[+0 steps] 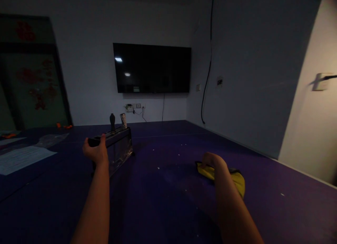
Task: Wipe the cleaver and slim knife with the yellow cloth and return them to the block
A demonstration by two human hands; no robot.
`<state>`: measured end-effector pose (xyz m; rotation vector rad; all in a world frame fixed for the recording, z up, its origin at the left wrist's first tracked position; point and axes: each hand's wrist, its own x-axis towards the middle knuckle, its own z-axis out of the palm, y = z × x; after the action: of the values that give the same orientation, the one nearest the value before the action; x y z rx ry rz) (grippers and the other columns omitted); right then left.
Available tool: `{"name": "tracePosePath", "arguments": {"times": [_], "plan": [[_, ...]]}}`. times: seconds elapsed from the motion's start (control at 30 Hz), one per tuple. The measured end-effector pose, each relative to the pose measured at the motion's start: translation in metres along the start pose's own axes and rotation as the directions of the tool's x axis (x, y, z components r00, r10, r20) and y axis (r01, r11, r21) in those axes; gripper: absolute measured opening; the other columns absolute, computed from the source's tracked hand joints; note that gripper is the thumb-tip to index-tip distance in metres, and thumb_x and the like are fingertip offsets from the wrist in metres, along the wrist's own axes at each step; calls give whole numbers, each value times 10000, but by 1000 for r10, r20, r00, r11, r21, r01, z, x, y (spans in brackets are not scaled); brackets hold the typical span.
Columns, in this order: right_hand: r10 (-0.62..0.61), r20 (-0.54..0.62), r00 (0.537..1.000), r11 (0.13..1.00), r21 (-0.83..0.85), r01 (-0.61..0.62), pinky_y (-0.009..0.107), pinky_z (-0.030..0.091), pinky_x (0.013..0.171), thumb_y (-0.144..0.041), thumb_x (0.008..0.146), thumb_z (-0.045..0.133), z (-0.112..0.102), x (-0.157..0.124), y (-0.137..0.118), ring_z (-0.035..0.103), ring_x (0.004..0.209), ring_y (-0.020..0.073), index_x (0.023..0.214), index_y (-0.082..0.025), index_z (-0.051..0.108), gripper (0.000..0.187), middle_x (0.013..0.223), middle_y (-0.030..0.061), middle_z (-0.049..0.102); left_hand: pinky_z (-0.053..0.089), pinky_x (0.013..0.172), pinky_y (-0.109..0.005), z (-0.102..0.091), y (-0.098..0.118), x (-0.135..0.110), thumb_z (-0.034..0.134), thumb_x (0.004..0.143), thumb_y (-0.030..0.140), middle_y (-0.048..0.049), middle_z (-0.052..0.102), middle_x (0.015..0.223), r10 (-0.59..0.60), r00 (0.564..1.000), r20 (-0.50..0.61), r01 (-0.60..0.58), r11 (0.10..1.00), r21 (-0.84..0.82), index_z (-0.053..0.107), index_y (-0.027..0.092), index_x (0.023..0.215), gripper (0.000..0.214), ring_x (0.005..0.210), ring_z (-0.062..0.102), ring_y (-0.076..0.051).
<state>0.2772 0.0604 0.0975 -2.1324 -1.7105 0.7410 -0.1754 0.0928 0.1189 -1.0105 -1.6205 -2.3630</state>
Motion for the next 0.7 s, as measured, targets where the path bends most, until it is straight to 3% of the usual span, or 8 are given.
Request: {"name": "tracePosePath", "arguments": {"times": [0.17,0.33,0.43,0.5,0.53,0.57,0.6,0.7], "plan": [[-209,-16,978,968,139,209,263,445,534,-273,653,672,-1,-12,-19,568,582,154,717,-150,631,145,651,26,610,172,1007,-481,-8,29,-11,593,650,540,-173,474,1218,171,949,-264,-130,977,167,492,108,1127,651,1185,357,-302],[-432,-136,892,849,273,453,238,404,516,-373,669,610,-12,-28,-60,546,590,142,695,-143,579,233,642,17,583,242,996,-385,-14,67,-9,526,750,488,-108,542,1142,362,877,-314,-334,932,143,506,120,1114,518,1118,431,-218],[-520,-234,821,753,327,571,225,399,543,-426,670,596,-14,-43,-91,540,648,137,741,-158,557,280,703,9,577,336,934,-369,-12,96,-13,571,735,453,-80,601,1027,353,911,-212,-373,926,-59,548,109,1058,472,1008,514,-206],[-569,-338,750,620,422,661,227,394,533,-407,643,633,-9,-55,-110,533,631,139,738,-159,550,279,684,9,567,402,859,-348,-9,116,-21,600,715,432,-66,631,913,325,945,-14,-317,910,-267,595,109,969,411,885,571,-191],[-572,-354,740,582,461,670,225,392,526,-401,641,639,-5,-61,-119,532,620,137,742,-161,547,276,682,7,566,419,836,-338,-7,125,-27,616,701,423,-65,636,891,314,941,126,-251,899,-359,606,114,947,395,854,583,-185],[-572,-365,735,551,493,674,224,392,521,-395,644,641,-1,-65,-127,531,610,133,748,-163,544,273,683,5,567,427,824,-333,-5,132,-33,640,677,415,-63,642,872,302,909,288,-161,890,-426,611,123,946,397,841,592,-184],[-573,-374,729,531,509,678,219,389,512,-392,646,642,4,-69,-134,528,600,129,747,-163,541,270,677,1,565,429,820,-333,-4,139,-40,664,652,403,-66,647,870,294,841,455,-67,890,-451,612,132,957,412,845,597,-189],[-568,-388,726,511,526,680,206,379,480,-390,669,626,16,-75,-148,516,571,118,751,-159,537,261,645,-13,544,423,824,-338,-1,149,-62,725,582,343,-92,655,914,193,480,856,181,933,-312,561,142,1074,556,894,600,-210]]}}
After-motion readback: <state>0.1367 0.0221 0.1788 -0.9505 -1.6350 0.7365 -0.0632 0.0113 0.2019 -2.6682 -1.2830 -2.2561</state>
